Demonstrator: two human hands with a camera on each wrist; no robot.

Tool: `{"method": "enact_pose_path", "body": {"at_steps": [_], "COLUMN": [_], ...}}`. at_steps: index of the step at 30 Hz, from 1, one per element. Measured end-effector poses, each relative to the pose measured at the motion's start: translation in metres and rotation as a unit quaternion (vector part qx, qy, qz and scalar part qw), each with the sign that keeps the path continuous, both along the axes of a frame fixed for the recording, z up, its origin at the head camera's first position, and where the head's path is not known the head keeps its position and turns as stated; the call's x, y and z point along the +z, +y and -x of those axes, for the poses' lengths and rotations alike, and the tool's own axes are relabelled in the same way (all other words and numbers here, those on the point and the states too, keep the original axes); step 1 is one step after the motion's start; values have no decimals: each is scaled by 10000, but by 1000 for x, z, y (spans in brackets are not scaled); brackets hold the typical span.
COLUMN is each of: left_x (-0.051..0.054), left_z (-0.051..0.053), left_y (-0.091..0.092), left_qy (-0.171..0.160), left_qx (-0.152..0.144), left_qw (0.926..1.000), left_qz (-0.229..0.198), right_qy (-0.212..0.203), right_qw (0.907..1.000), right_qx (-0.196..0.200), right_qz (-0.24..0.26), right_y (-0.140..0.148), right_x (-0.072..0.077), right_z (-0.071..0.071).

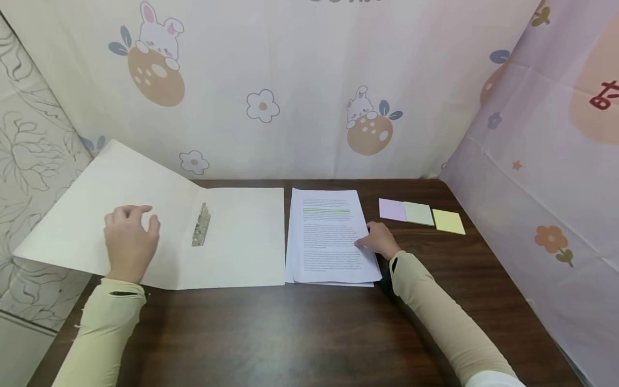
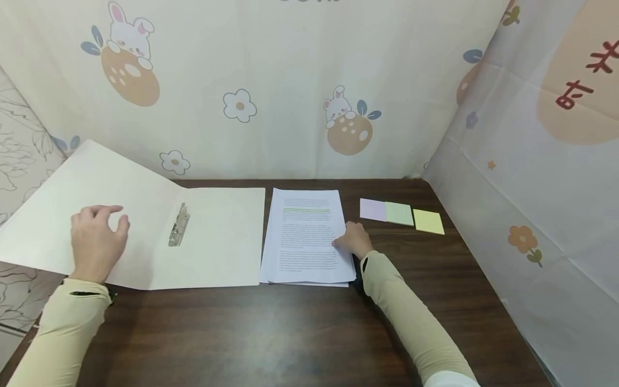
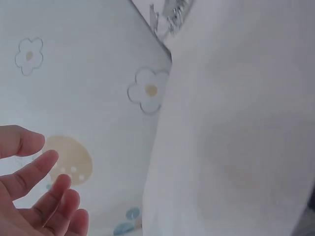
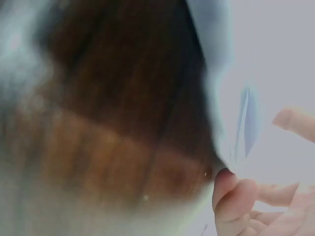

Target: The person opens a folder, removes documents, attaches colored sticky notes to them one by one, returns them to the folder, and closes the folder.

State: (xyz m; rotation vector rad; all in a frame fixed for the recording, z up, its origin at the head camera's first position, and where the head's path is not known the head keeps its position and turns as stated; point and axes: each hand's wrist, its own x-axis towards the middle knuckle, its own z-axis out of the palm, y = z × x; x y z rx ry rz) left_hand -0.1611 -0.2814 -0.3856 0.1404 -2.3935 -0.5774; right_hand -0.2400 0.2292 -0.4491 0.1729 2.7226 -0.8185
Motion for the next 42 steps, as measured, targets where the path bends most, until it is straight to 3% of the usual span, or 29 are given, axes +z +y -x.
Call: {"method": "enact_pose_path", "body": {"at_steps": [7, 21, 30, 42], "left_x": [-9, -30, -39, -46], "left_z": [11, 31, 43, 50], "left_y": [25, 59, 75, 120], "left_qy": [-664, -1299, -2029, -2490], "left_qx": [-304, -708, -1100, -1943], "left_qw": [9973, 9890, 9730, 9478], "left_qz": [-68, -48, -19, 450], "right_qy": [21, -65, -70, -78], "right_qw": [9999, 9978, 9964, 9954], "right_qx": [90, 267, 429, 552], "right_qz": [-109, -608, -732, -775], "right_y": [1, -5, -10, -7], "right_x": [-2, 2, 5, 4], "right_z": [1, -1, -2, 1]}}
